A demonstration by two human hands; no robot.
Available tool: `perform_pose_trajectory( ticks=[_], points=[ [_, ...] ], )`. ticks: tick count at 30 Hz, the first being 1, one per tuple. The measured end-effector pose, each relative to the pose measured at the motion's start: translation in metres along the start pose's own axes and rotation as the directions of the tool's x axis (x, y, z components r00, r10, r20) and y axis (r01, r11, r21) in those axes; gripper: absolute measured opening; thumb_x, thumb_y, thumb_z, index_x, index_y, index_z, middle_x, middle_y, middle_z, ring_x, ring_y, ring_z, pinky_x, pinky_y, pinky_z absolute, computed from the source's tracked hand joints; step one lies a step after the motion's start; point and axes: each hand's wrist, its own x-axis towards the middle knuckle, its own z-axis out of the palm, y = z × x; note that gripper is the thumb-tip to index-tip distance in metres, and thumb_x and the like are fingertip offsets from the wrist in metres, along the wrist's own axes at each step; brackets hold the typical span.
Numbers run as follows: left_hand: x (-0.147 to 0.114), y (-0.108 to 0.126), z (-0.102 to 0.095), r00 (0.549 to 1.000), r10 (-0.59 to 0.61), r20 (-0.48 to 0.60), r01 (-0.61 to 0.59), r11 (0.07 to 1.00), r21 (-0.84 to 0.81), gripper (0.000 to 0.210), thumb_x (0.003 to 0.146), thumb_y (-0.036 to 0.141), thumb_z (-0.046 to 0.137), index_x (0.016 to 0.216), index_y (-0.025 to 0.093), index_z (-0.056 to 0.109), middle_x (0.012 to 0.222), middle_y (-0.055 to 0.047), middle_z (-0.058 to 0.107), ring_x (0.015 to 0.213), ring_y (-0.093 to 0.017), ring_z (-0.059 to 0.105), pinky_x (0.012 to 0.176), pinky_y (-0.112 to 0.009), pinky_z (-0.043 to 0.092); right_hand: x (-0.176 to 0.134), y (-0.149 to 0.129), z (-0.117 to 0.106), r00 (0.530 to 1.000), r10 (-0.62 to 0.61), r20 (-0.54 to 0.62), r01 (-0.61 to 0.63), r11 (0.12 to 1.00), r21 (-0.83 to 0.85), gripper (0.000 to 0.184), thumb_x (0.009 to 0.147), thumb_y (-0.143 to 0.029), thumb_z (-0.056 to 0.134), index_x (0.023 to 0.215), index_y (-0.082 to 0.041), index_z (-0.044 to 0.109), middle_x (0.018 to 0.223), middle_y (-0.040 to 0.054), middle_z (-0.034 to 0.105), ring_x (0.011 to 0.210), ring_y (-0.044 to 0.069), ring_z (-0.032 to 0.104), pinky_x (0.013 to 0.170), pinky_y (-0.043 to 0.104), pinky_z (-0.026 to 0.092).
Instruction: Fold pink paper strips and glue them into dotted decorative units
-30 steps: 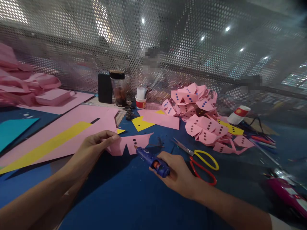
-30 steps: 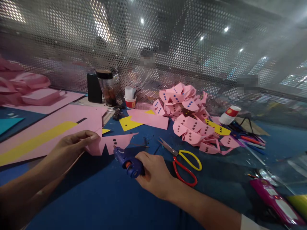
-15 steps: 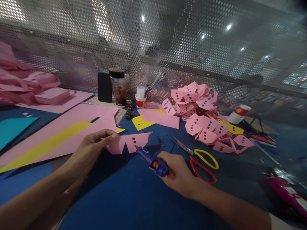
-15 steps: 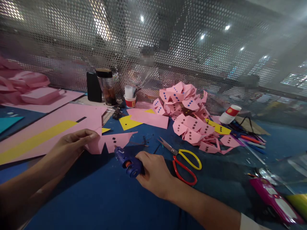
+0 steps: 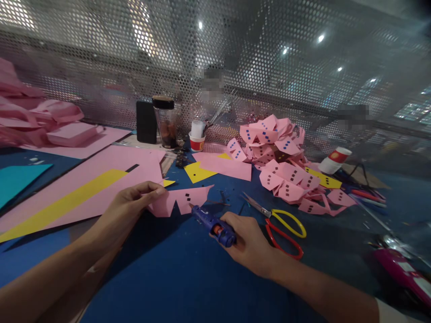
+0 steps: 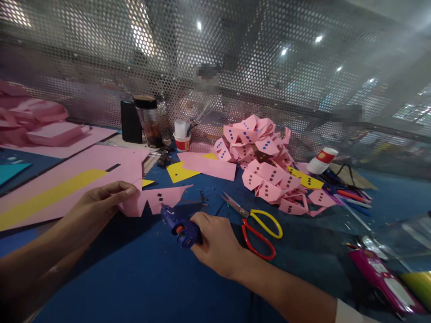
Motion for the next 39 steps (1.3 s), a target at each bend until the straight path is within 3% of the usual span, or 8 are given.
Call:
perform_pose_trajectory(
  ticks=[39],
  points=[
    [0.0000, -0.0027, -0.0031, 1.000, 0.007, 0.022, -0.007, 1.000, 0.018, 0.023, 0.086, 0.042, 0.067, 0.078, 0.021, 0.067, 0.074, 0.000, 0.062, 0.071, -0.017, 0.053, 0.068, -0.028, 0.038, 0.0009, 0.0031, 0.0013, 1.000, 0.004, 0.013, -0.003, 0.995, -0.104, 0.009, 0.082, -0.019, 0.057, 0.087, -0.021, 0.050, 0.073, -0.0023, 0.060, 0.063, 0.014, 0.055, 0.058, 0.025, 0.029]
  ],
)
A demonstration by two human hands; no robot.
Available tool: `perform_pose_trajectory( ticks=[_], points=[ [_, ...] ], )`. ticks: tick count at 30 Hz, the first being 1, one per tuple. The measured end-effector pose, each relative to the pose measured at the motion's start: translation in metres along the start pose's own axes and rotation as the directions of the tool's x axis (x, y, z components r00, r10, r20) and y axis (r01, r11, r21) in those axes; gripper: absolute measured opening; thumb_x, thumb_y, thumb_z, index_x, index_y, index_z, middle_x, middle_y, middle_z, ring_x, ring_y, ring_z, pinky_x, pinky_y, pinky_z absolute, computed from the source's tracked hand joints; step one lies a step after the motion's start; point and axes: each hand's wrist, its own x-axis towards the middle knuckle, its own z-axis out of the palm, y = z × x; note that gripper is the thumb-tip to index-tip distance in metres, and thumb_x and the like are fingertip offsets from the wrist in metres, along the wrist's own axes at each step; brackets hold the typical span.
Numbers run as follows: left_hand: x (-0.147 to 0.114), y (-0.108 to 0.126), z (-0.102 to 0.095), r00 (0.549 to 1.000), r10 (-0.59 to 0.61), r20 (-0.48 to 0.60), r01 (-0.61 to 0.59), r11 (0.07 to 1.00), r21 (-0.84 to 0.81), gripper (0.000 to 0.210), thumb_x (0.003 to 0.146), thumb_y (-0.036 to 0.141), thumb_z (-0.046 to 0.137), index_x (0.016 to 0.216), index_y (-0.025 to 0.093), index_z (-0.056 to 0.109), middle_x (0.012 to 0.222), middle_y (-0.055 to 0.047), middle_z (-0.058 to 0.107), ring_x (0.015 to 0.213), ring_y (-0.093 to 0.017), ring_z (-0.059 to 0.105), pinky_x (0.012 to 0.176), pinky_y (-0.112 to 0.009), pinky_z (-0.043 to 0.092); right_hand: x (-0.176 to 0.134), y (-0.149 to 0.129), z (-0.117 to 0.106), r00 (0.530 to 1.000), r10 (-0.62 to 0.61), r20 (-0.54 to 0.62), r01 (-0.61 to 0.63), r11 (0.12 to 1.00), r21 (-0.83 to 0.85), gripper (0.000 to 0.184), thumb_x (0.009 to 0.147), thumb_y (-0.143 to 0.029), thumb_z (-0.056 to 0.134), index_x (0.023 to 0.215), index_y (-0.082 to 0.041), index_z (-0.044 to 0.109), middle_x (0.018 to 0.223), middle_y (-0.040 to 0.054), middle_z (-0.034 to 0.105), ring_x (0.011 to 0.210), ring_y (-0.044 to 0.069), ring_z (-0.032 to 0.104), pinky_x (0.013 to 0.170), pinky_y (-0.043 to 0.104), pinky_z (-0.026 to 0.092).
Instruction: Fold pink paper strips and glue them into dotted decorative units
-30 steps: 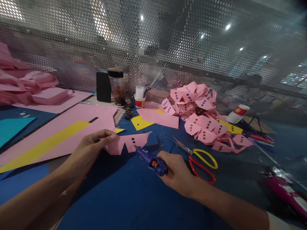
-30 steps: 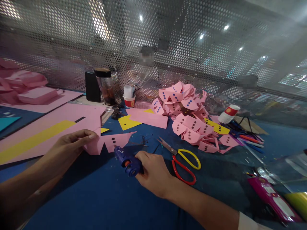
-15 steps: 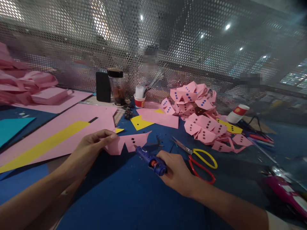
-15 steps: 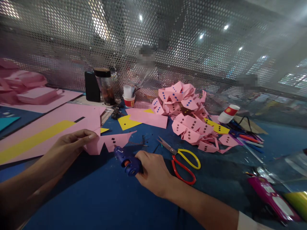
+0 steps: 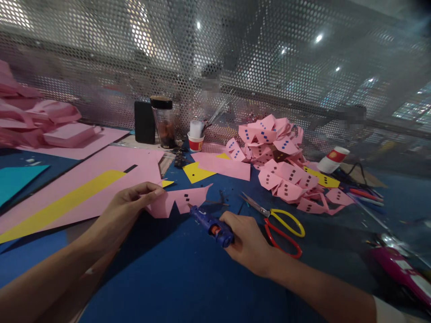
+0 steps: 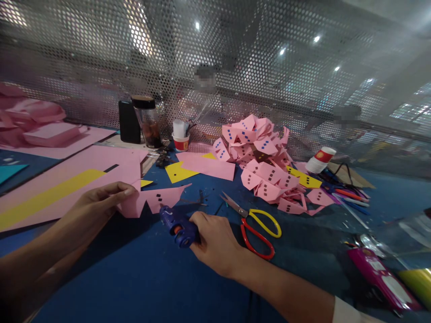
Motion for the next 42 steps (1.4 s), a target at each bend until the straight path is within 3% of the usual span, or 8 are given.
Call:
perform_pose_trajectory(
  ticks=[42],
  points=[
    [0.0020, 0.0008, 0.0004, 1.000, 0.002, -0.008, -0.002, 1.000, -0.028, 0.022, 0.086, 0.041, 0.068, 0.076, 0.021, 0.067, 0.073, 0.001, 0.063, 0.073, -0.017, 0.055, 0.068, -0.028, 0.038, 0.0002, -0.0018, -0.0019, 1.000, -0.006, 0.006, 0.006, 1.000, -0.013, 0.011, 0.080, -0.018, 0.055, 0.085, -0.022, 0.046, 0.072, -0.0020, 0.059, 0.063, 0.015, 0.055, 0.058, 0.025, 0.029]
  ],
)
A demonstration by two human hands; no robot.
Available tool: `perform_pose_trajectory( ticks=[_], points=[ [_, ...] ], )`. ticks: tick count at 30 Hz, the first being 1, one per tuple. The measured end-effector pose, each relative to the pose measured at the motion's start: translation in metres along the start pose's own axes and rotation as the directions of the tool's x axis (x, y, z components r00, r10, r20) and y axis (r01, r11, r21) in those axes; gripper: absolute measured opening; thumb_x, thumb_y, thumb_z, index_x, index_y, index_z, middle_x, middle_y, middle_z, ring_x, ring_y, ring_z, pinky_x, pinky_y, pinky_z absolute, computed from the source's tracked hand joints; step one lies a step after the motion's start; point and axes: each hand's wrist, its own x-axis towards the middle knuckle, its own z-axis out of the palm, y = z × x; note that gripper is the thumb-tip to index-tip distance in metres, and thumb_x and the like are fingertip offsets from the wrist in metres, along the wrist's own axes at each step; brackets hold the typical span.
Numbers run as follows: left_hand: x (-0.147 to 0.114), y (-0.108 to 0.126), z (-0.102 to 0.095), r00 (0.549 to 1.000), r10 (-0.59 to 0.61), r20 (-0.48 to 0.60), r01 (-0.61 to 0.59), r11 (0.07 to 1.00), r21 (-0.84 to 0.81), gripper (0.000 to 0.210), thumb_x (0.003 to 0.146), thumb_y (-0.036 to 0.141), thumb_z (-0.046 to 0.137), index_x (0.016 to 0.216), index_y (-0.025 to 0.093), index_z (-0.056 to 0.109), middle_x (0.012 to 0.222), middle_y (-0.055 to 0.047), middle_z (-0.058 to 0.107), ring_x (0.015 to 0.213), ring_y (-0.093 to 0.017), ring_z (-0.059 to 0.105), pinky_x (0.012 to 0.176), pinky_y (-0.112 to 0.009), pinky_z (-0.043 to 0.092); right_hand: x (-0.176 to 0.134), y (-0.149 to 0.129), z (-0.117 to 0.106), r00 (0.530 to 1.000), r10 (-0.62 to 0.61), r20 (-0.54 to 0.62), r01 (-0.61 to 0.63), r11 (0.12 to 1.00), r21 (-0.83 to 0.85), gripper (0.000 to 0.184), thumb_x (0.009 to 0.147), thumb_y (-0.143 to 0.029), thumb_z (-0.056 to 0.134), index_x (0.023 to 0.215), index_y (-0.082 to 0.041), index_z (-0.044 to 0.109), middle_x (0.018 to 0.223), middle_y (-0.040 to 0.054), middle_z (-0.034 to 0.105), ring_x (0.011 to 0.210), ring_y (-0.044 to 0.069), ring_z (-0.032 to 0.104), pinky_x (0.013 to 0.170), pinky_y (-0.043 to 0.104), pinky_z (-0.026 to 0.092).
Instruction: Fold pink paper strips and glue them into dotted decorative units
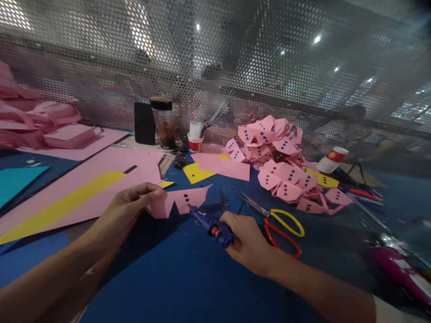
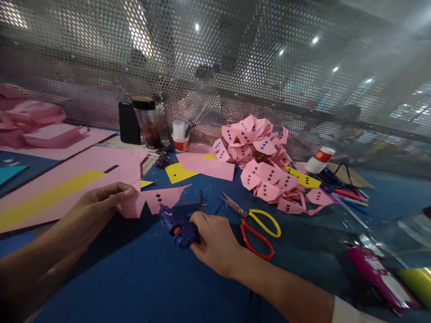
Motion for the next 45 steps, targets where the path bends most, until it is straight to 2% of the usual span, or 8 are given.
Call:
perform_pose_trajectory(
  ticks=[6, 15, 22, 35, 40, 45],
  points=[
    [-0.0007, -0.0014, 0.0000, 1.000, -0.009, -0.007, 0.009, 1.000, 0.008, 0.022, 0.085, 0.043, 0.068, 0.078, 0.022, 0.066, 0.075, 0.000, 0.063, 0.073, -0.018, 0.054, 0.067, -0.028, 0.038, -0.0011, 0.0029, 0.0016, 1.000, -0.010, -0.003, 0.010, 0.999, -0.043, 0.010, 0.083, -0.019, 0.055, 0.088, -0.022, 0.047, 0.074, -0.0019, 0.060, 0.065, 0.015, 0.056, 0.058, 0.025, 0.029],
    [0.0004, 0.0029, 0.0018, 1.000, -0.014, 0.007, 0.014, 1.000, 0.001, 0.023, 0.085, 0.043, 0.069, 0.076, 0.022, 0.067, 0.071, 0.002, 0.062, 0.070, -0.016, 0.053, 0.067, -0.027, 0.038, -0.0003, 0.0012, 0.0019, 1.000, -0.012, 0.003, 0.012, 1.000, -0.013, 0.012, 0.079, -0.016, 0.055, 0.086, -0.022, 0.047, 0.072, -0.0024, 0.058, 0.063, 0.014, 0.054, 0.058, 0.026, 0.028],
    [-0.0003, -0.0019, -0.0003, 1.000, -0.020, -0.013, 0.020, 1.000, -0.020, 0.020, 0.084, 0.041, 0.070, 0.080, 0.022, 0.068, 0.076, 0.001, 0.063, 0.072, -0.016, 0.053, 0.067, -0.026, 0.038, -0.0006, 0.0013, 0.0011, 1.000, 0.003, 0.001, -0.003, 1.000, -0.018, 0.010, 0.082, -0.019, 0.055, 0.086, -0.022, 0.047, 0.072, -0.0026, 0.058, 0.063, 0.014, 0.054, 0.058, 0.026, 0.027],
    [0.0002, 0.0000, 0.0004, 1.000, -0.005, -0.006, 0.005, 1.000, -0.003, 0.024, 0.085, 0.043, 0.069, 0.076, 0.021, 0.066, 0.074, 0.002, 0.061, 0.072, -0.016, 0.053, 0.068, -0.026, 0.038, -0.0014, 0.0021, 0.0015, 1.000, 0.000, 0.000, 0.000, 1.000, -0.009, 0.010, 0.081, -0.018, 0.055, 0.087, -0.022, 0.047, 0.074, -0.0021, 0.059, 0.065, 0.015, 0.055, 0.059, 0.026, 0.028],
    [0.0008, -0.0018, -0.0005, 0.999, -0.016, -0.029, 0.015, 0.999, -0.030, 0.021, 0.084, 0.042, 0.071, 0.079, 0.021, 0.068, 0.077, 0.001, 0.063, 0.071, -0.015, 0.052, 0.065, -0.024, 0.038, -0.0016, -0.0007, -0.0020, 1.000, 0.006, 0.004, -0.006, 1.000, 0.026, 0.010, 0.081, -0.018, 0.056, 0.086, -0.021, 0.048, 0.074, -0.0024, 0.058, 0.064, 0.014, 0.054, 0.059, 0.026, 0.029],
    [0.0005, 0.0002, -0.0001, 0.999, -0.009, -0.031, 0.008, 0.999, -0.053, 0.023, 0.083, 0.040, 0.071, 0.074, 0.020, 0.067, 0.071, 0.000, 0.061, 0.070, -0.016, 0.054, 0.065, -0.025, 0.040, -0.0030, -0.0026, -0.0065, 1.000, 0.000, -0.005, 0.000, 0.992, 0.129, 0.010, 0.082, -0.019, 0.059, 0.084, -0.020, 0.049, 0.074, -0.0025, 0.056, 0.064, 0.012, 0.051, 0.059, 0.025, 0.031]
  ],
)
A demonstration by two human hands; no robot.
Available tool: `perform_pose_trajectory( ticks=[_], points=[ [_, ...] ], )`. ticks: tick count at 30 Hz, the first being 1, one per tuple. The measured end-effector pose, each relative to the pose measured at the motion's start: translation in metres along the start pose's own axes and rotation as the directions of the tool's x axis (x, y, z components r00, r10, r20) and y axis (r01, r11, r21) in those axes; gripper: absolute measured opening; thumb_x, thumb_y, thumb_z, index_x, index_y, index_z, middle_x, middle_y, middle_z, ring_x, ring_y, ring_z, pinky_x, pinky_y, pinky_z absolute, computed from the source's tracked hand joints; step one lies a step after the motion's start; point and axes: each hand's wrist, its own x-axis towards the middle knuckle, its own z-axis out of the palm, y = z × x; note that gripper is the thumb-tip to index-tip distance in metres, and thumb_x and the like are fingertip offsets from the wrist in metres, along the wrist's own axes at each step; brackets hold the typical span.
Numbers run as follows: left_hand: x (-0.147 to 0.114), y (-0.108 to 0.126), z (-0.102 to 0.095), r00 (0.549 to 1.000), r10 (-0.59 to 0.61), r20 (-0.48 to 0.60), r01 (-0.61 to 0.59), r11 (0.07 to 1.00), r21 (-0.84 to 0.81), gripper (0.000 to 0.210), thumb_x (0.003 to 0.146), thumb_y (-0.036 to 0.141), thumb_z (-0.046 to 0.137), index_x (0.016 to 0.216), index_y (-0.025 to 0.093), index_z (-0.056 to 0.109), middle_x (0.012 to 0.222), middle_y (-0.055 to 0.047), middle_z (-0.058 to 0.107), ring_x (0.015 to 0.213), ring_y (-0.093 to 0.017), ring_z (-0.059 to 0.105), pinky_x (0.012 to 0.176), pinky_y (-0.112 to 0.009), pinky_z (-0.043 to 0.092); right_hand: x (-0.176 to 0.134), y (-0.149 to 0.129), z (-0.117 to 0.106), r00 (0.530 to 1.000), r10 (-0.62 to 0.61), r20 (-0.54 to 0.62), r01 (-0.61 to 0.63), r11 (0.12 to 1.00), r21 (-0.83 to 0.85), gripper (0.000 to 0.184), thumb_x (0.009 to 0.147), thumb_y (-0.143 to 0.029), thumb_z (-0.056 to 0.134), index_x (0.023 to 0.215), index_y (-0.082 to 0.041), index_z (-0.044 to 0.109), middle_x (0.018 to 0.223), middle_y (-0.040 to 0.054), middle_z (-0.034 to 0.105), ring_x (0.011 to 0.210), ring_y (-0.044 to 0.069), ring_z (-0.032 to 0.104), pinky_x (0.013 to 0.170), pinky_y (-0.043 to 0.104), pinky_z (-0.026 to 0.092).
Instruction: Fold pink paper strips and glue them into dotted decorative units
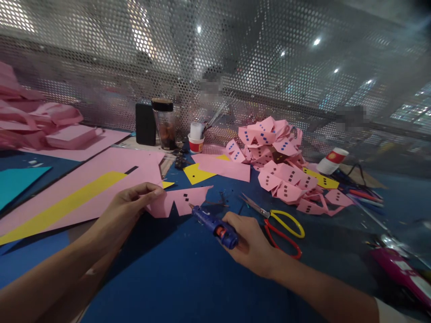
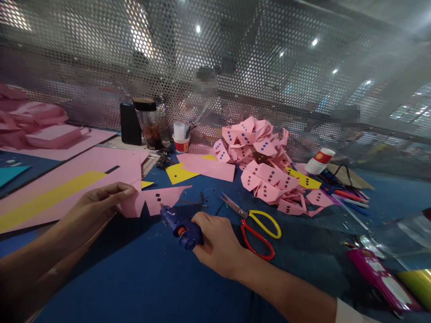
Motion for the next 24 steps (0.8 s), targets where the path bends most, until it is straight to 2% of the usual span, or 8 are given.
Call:
perform_pose_trajectory(
  ticks=[5, 9, 13, 19, 21, 24],
  points=[
    [-0.001, 0.004, 0.001, 1.000, -0.004, -0.019, 0.003, 1.000, -0.028, 0.022, 0.082, 0.040, 0.074, 0.077, 0.019, 0.069, 0.073, 0.000, 0.062, 0.069, -0.014, 0.052, 0.064, -0.024, 0.041, 0.000, -0.006, -0.003, 0.986, 0.158, -0.052, -0.150, 0.980, 0.130, 0.025, 0.090, -0.035, 0.060, 0.075, -0.021, 0.047, 0.068, -0.0038, 0.049, 0.061, 0.010, 0.045, 0.057, 0.023, 0.034],
    [-0.002, 0.006, 0.001, 1.000, -0.001, -0.012, 0.000, 1.000, -0.026, 0.022, 0.082, 0.040, 0.073, 0.078, 0.019, 0.070, 0.075, 0.000, 0.062, 0.070, -0.014, 0.052, 0.064, -0.023, 0.042, 0.000, -0.009, -0.005, 0.969, 0.243, -0.052, -0.223, 0.942, 0.251, 0.024, 0.092, -0.043, 0.059, 0.083, -0.021, 0.056, 0.069, -0.0033, 0.052, 0.061, 0.011, 0.047, 0.057, 0.022, 0.040],
    [-0.001, 0.004, 0.000, 0.999, -0.011, -0.033, 0.010, 1.000, -0.025, 0.023, 0.081, 0.041, 0.074, 0.079, 0.019, 0.069, 0.074, 0.000, 0.062, 0.069, -0.013, 0.052, 0.061, -0.021, 0.041, -0.001, -0.004, -0.012, 0.949, 0.309, -0.061, -0.285, 0.923, 0.257, 0.027, 0.091, -0.047, 0.061, 0.085, -0.021, 0.060, 0.069, -0.0017, 0.057, 0.060, 0.012, 0.053, 0.057, 0.023, 0.045],
    [0.002, 0.003, -0.001, 0.998, -0.022, -0.060, 0.020, 0.999, -0.045, 0.023, 0.078, 0.041, 0.077, 0.076, 0.019, 0.069, 0.070, 0.001, 0.063, 0.066, -0.012, 0.054, 0.059, -0.019, 0.042, -0.011, 0.004, -0.033, 0.914, 0.406, 0.016, -0.389, 0.863, 0.322, 0.034, 0.088, -0.054, 0.063, 0.094, -0.020, 0.060, 0.069, -0.0019, 0.060, 0.056, 0.011, 0.056, 0.054, 0.023, 0.047],
    [0.001, 0.005, 0.000, 0.996, -0.027, -0.085, 0.024, 0.999, -0.040, 0.024, 0.076, 0.042, 0.078, 0.076, 0.019, 0.069, 0.070, 0.000, 0.064, 0.066, -0.013, 0.055, 0.058, -0.019, 0.043, -0.018, 0.006, -0.038, 0.902, 0.431, 0.034, -0.421, 0.859, 0.292, 0.035, 0.088, -0.054, 0.063, 0.096, -0.021, 0.061, 0.071, -0.0015, 0.061, 0.057, 0.012, 0.056, 0.055, 0.023, 0.047],
    [0.001, 0.008, 0.002, 0.997, -0.022, -0.074, 0.021, 1.000, -0.017, 0.025, 0.076, 0.043, 0.077, 0.074, 0.019, 0.070, 0.068, -0.001, 0.065, 0.065, -0.014, 0.056, 0.058, -0.019, 0.045, -0.031, 0.008, -0.039, 0.885, 0.457, 0.084, -0.464, 0.858, 0.222, 0.035, 0.089, -0.055, 0.062, 0.089, -0.020, 0.063, 0.069, -0.0010, 0.060, 0.060, 0.013, 0.055, 0.054, 0.023, 0.043]
  ],
)
